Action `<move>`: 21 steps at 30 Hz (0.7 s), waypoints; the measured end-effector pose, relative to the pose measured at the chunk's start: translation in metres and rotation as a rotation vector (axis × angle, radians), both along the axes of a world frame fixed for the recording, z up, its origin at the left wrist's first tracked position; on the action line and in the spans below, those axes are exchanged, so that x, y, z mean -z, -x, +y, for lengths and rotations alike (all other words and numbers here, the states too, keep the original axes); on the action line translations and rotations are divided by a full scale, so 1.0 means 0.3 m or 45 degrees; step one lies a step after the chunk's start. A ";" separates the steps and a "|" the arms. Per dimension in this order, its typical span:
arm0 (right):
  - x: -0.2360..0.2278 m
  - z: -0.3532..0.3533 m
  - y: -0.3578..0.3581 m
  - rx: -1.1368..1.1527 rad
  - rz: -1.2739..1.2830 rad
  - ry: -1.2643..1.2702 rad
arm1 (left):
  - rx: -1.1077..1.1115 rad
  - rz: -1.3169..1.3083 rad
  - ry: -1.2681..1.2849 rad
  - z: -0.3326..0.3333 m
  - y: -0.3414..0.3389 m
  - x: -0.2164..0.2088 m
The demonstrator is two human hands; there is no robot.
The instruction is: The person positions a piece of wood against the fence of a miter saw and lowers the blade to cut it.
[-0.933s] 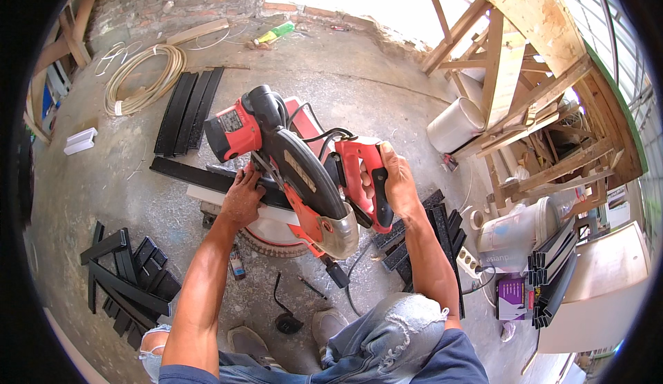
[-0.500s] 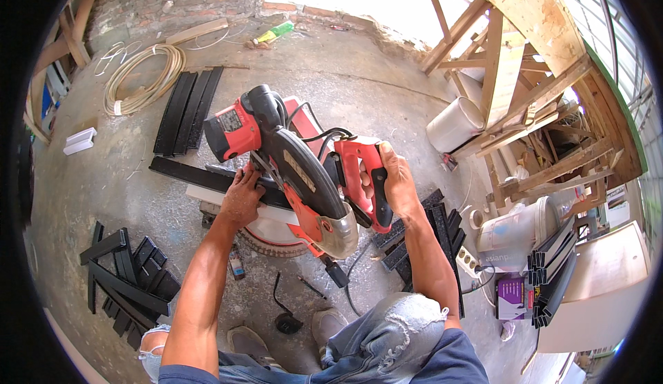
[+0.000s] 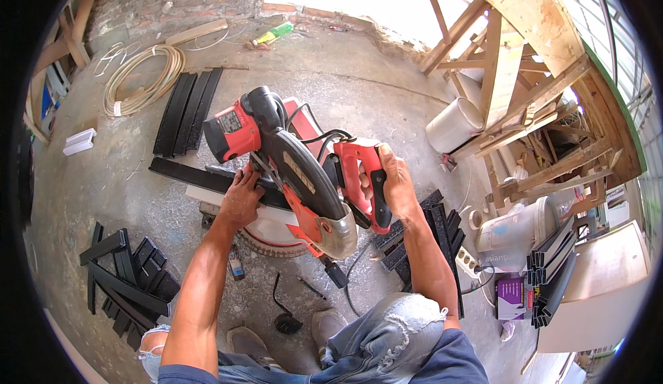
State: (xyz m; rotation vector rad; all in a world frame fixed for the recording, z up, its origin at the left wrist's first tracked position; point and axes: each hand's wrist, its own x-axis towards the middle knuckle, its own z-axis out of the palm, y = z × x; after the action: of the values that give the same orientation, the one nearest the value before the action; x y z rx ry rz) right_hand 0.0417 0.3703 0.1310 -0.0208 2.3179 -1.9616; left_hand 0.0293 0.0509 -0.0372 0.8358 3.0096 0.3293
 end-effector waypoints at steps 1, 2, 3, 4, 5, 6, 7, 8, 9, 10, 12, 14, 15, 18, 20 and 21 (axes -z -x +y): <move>0.000 0.001 0.000 -0.002 -0.001 -0.008 | -0.002 0.095 0.010 0.000 -0.002 0.002; 0.002 0.001 0.000 -0.003 -0.004 -0.015 | -0.002 0.095 0.012 -0.002 0.000 0.000; 0.004 0.000 0.000 -0.003 -0.004 -0.013 | -0.003 -0.001 0.005 -0.004 0.004 -0.003; 0.007 -0.001 -0.001 -0.005 0.000 -0.017 | -0.004 -0.097 -0.002 -0.006 0.006 -0.004; 0.005 0.000 -0.002 -0.004 0.005 -0.025 | -0.002 -0.097 -0.004 -0.004 0.007 -0.002; 0.004 0.002 -0.003 -0.003 0.005 -0.027 | -0.002 -0.087 -0.004 -0.001 0.008 0.002; 0.003 0.005 -0.003 -0.007 0.006 -0.029 | -0.001 -0.077 -0.004 0.002 0.009 0.004; 0.005 0.006 -0.002 -0.013 0.006 -0.027 | -0.002 -0.077 -0.002 0.000 0.008 0.004; 0.007 0.005 -0.003 -0.014 0.006 -0.025 | -0.004 -0.078 -0.001 -0.001 0.007 0.003; 0.010 0.003 -0.005 -0.007 0.005 -0.018 | -0.006 -0.078 0.000 -0.003 0.006 0.003; 0.008 0.002 -0.008 0.002 0.007 -0.015 | -0.005 -0.073 -0.001 -0.002 0.006 0.001; 0.008 0.001 -0.009 -0.001 0.005 0.006 | -0.004 -0.068 0.000 -0.002 0.007 -0.001; 0.009 0.001 -0.009 0.000 0.005 0.007 | -0.005 -0.073 -0.003 -0.002 0.006 -0.005; 0.014 0.006 -0.007 0.005 0.004 -0.022 | -0.008 -0.083 -0.022 0.000 0.006 -0.006; 0.019 0.009 -0.006 -0.006 0.007 0.002 | -0.014 -0.086 -0.035 -0.001 0.004 -0.003; 0.021 0.009 -0.005 -0.006 0.008 0.004 | -0.015 -0.072 -0.039 -0.002 0.003 0.001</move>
State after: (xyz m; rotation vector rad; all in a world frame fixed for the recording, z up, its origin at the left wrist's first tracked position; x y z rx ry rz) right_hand 0.0432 0.3730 0.1249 -0.0326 2.3165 -1.9653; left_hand 0.0285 0.0501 -0.0373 0.7970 2.9659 0.3927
